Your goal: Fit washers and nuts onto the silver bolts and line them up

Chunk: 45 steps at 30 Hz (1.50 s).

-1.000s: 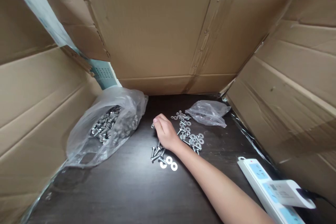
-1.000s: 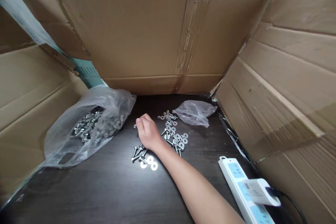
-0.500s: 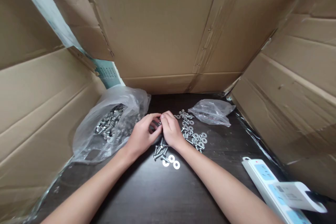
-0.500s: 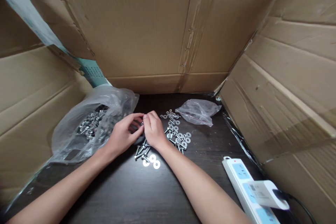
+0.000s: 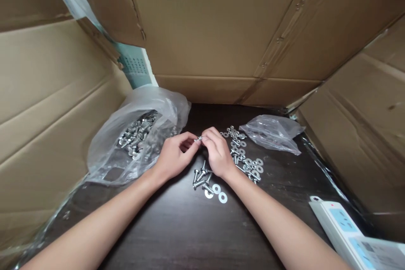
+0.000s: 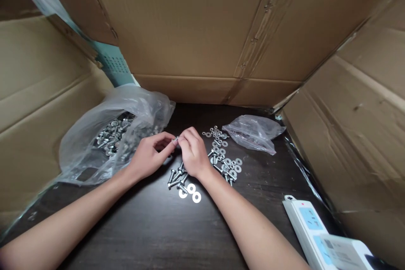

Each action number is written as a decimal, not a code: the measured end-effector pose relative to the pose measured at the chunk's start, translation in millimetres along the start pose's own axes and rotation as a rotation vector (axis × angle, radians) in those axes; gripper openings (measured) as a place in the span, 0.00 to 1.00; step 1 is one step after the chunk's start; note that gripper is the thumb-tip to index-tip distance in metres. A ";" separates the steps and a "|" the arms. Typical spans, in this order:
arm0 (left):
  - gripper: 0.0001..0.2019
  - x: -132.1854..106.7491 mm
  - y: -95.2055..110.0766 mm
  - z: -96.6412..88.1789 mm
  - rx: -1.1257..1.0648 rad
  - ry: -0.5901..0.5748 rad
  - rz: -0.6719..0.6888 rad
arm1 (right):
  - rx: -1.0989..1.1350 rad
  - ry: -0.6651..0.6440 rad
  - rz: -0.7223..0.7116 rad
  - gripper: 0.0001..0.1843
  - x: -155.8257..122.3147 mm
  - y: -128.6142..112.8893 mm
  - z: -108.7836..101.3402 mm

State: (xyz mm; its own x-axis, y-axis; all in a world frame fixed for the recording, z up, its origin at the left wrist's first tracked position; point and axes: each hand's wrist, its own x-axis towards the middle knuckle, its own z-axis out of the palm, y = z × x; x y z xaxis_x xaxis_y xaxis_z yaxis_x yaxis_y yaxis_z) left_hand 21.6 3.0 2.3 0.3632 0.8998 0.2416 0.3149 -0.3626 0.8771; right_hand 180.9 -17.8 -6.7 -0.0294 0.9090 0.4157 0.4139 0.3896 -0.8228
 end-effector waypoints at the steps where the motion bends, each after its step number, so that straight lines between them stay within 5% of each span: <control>1: 0.10 0.0 -1.0 -1.6 0.018 -0.024 0.011 | 0.003 -0.003 -0.003 0.14 -0.3 0.0 -0.1; 8: 0.14 -1.3 -8.9 -2.6 0.221 -0.108 0.226 | -0.041 0.002 -0.021 0.12 -1.1 0.7 0.7; 18: 0.16 2.0 -13.1 -1.9 0.216 -0.096 0.134 | -0.177 -0.044 -0.181 0.05 -6.6 -3.6 5.1; 21: 0.17 3.4 -12.7 -2.2 0.179 -0.082 0.095 | -0.154 -0.021 -0.199 0.12 -8.8 -4.0 5.8; 45: 0.17 4.9 -11.2 -0.7 0.201 -0.038 0.069 | -0.071 0.058 -0.112 0.11 -5.8 -4.5 3.5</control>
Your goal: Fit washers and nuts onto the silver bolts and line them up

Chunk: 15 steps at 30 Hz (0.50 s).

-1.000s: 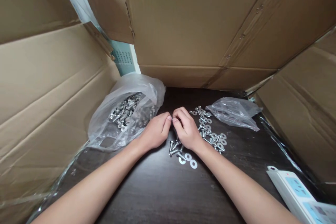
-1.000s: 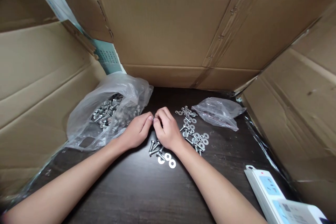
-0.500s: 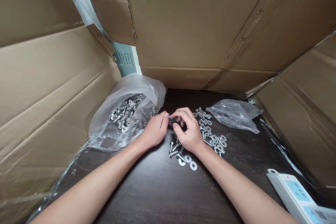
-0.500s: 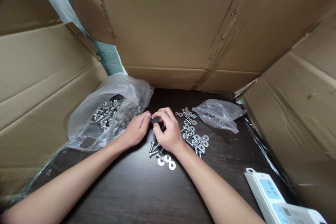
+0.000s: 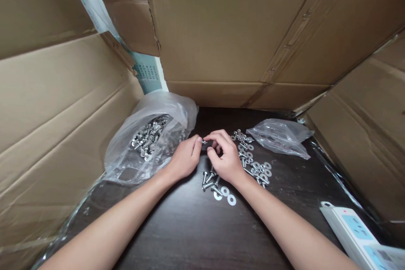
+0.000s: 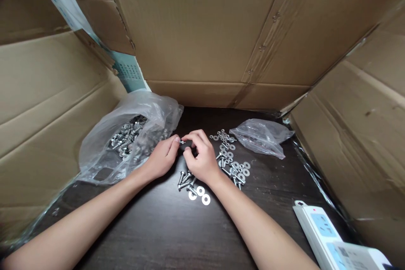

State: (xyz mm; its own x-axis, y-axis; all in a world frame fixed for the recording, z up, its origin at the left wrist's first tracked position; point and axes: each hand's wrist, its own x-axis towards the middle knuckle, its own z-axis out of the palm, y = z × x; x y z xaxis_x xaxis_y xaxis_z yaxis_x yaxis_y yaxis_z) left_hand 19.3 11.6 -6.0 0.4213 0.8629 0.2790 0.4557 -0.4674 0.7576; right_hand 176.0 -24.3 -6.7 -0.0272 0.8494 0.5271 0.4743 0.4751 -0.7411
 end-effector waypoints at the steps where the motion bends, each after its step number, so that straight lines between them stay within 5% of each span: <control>1: 0.17 0.0 0.5 -0.1 -0.004 -0.001 -0.002 | -0.010 -0.004 0.011 0.10 0.3 0.9 0.3; 15: 0.18 -1.0 0.7 -0.3 -0.012 -0.048 -0.006 | 0.001 -0.001 0.036 0.06 2.6 2.3 1.4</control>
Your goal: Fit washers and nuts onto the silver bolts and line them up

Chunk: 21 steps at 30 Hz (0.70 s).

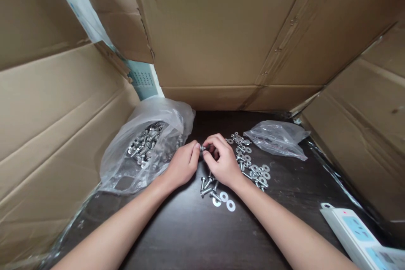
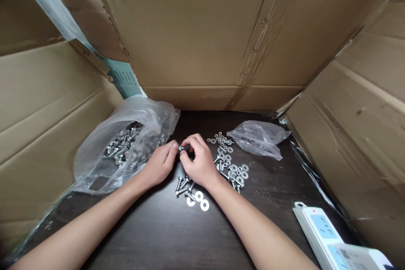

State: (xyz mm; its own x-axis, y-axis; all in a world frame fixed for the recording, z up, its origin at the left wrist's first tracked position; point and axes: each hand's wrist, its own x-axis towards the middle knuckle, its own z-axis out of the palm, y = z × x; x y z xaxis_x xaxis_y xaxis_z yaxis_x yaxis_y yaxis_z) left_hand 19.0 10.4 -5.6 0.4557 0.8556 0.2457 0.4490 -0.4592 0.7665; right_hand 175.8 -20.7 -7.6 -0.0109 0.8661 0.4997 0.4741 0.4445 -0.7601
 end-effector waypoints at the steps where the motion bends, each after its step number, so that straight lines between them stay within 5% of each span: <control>1: 0.17 -0.1 0.1 0.1 0.002 -0.002 0.004 | 0.003 0.001 -0.004 0.06 0.0 0.0 -0.3; 21: 0.18 0.9 -2.6 1.4 -0.029 0.022 -0.015 | 0.045 0.039 -0.094 0.12 -2.5 -2.6 -1.8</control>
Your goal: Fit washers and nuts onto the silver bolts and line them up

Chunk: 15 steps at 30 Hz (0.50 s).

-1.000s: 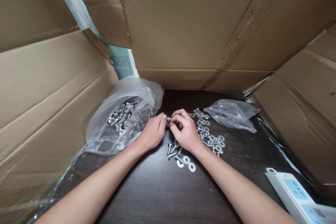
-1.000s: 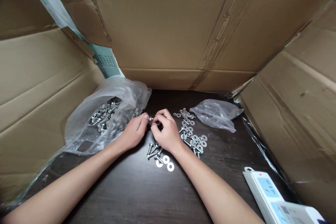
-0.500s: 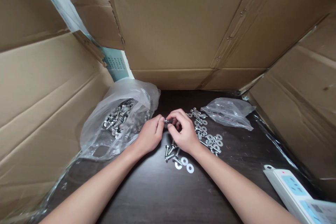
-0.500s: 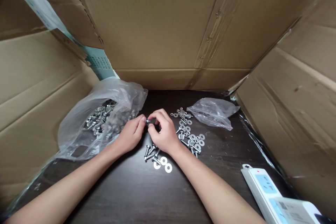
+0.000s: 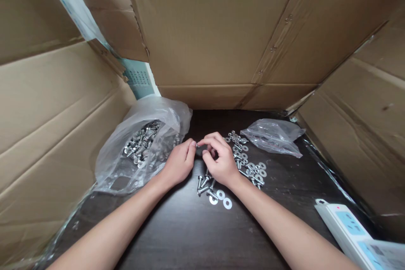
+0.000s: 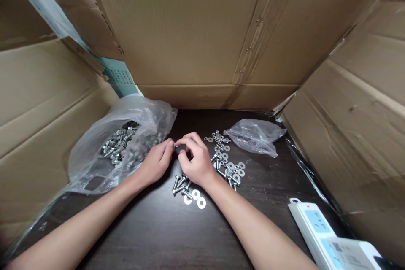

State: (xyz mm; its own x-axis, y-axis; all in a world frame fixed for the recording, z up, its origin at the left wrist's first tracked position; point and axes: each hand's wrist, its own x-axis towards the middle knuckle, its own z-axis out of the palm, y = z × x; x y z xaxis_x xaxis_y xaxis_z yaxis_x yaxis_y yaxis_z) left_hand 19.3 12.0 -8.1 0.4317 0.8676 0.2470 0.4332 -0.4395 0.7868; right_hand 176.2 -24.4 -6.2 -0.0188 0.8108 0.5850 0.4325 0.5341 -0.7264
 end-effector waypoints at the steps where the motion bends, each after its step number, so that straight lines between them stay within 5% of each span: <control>1: 0.18 0.2 -0.1 0.2 0.000 0.001 -0.003 | 0.005 0.008 -0.007 0.11 -0.2 -0.7 -0.1; 15: 0.18 0.8 2.1 -0.4 0.021 0.002 0.005 | -0.035 -0.028 0.082 0.10 1.7 3.4 0.9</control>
State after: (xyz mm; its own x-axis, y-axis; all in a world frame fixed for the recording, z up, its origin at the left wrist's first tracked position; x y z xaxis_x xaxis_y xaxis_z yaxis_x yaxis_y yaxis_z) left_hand 20.2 11.8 -6.1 0.4322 0.8659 0.2517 0.4475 -0.4483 0.7738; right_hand 176.9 -21.0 -8.0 -0.0072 0.8584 0.5129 0.4650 0.4570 -0.7583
